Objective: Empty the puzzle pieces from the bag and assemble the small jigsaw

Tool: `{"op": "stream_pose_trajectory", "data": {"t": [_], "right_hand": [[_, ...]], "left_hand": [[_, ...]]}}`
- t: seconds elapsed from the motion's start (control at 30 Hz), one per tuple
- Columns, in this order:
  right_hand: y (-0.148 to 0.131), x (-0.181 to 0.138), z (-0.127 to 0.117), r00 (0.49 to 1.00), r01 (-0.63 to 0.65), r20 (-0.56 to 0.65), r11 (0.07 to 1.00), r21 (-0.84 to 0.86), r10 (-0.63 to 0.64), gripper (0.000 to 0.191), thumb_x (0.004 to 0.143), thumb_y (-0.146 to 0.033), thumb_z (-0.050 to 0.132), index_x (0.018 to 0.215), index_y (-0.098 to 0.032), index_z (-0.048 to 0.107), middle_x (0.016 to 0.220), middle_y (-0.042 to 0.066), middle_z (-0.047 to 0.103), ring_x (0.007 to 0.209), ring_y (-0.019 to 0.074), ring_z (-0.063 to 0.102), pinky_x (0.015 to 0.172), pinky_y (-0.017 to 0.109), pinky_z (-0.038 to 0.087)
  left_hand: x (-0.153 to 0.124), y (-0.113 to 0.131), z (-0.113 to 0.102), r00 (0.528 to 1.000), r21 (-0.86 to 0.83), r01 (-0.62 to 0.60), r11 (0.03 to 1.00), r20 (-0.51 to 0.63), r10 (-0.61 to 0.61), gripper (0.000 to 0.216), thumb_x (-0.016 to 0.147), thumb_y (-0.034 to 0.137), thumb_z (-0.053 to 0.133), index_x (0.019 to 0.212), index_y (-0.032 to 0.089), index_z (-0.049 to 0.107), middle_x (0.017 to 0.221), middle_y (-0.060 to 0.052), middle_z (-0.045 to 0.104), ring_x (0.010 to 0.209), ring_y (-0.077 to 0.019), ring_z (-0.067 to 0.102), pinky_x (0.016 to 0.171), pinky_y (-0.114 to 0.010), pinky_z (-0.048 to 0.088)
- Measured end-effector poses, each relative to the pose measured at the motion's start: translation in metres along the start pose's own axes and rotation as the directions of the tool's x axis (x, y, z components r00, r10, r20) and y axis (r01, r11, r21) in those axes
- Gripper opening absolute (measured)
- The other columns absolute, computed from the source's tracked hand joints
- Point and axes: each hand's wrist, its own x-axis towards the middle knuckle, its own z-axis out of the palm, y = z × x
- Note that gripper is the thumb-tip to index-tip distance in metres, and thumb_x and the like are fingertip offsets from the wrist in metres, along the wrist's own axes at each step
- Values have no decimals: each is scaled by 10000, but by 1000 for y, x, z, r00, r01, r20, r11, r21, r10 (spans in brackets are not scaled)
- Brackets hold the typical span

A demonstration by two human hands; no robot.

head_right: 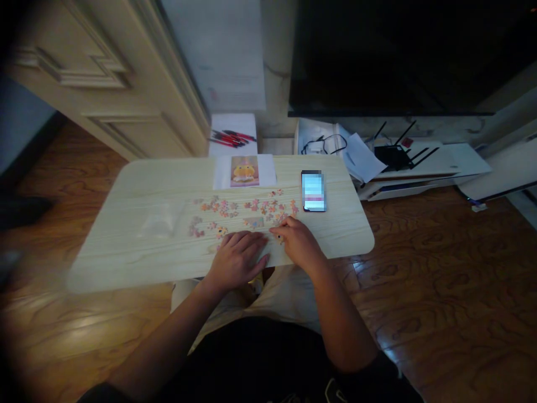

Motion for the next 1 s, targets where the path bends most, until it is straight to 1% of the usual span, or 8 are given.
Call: {"op": "stream_pose_trajectory", "data": {"t": [0.1, 0.2, 0.3, 0.4, 0.5, 0.6, 0.87, 1.0], "right_hand": [[-2, -2, -3, 995, -42, -94, 999, -5, 41, 290, 943, -116, 609, 1179, -233, 731, 1112, 74, 659, 1098, 224, 617, 1027, 385, 497], [-3, -6, -3, 994, -77, -84, 996, -46, 73, 193, 925, -200, 692, 1107, -228, 748, 1074, 77, 647, 1063, 235, 614, 1007, 393, 502], [-1, -7, -1, 999, -29, -14, 999, -23, 29, 263, 953, -111, 601, 1088, -252, 777, 1065, 64, 631, 1032, 205, 616, 986, 361, 511], [2, -7, -1, 999, -6, -40, 999, 36, 8, 334, 952, -56, 546, 1097, -252, 775, 1076, 54, 619, 1034, 187, 619, 985, 347, 515], [5, -8, -5, 995, -34, -93, 997, 69, 41, 274, 936, -80, 591, 1108, -225, 748, 1082, 53, 622, 1036, 187, 628, 980, 340, 520], [7, -11, -7, 997, -56, -44, 997, 53, 59, 188, 906, -138, 677, 1057, -226, 745, 1053, 50, 636, 1010, 197, 640, 946, 338, 527], [14, -12, -6, 993, -107, -49, 989, 98, 112, 143, 917, -157, 654, 1016, -226, 731, 1034, 43, 653, 982, 186, 653, 888, 322, 539], [15, -13, -8, 991, -130, -29, 988, 78, 133, 99, 904, -191, 688, 986, -219, 736, 1009, 43, 655, 934, 182, 653, 844, 310, 541]], "left_hand": [[0, 6, 2, 997, -33, -71, 997, 8, 71, 387, 968, 397, 597, 1313, 236, 668, 1391, -91, 658, 1230, -304, 590, 988, -499, 457], [1, 12, 5, 995, -49, -100, 994, 25, 101, 396, 976, 409, 580, 1323, 239, 664, 1425, -87, 637, 1263, -314, 573, 1026, -510, 439], [2, 14, 7, 995, -54, -87, 995, 43, 89, 409, 980, 423, 569, 1334, 238, 658, 1399, -96, 649, 1251, -318, 578, 1028, -512, 437], [2, 13, 8, 995, -61, -82, 995, 55, 85, 434, 983, 430, 563, 1361, 231, 640, 1379, -98, 658, 1233, -315, 582, 1017, -512, 442], [1, 12, 8, 995, -70, -76, 995, 58, 80, 452, 982, 436, 564, 1376, 223, 627, 1396, -96, 646, 1232, -312, 579, 1020, -509, 442], [1, 13, 7, 997, -78, -57, 995, 43, 60, 464, 970, 440, 583, 1378, 224, 624, 1405, -105, 634, 1244, -314, 569, 1029, -514, 437], [-1, 12, 6, 999, -102, 50, 993, -7, -51, 305, 948, 406, 582, 1162, 223, 699, 1339, -100, 657, 1223, -301, 573, 1017, -503, 430], [-1, 13, 7, 999, -112, 40, 993, -17, -42, 332, 936, 392, 591, 1205, 221, 687, 1325, -99, 672, 1210, -299, 581, 1011, -501, 432]]}}
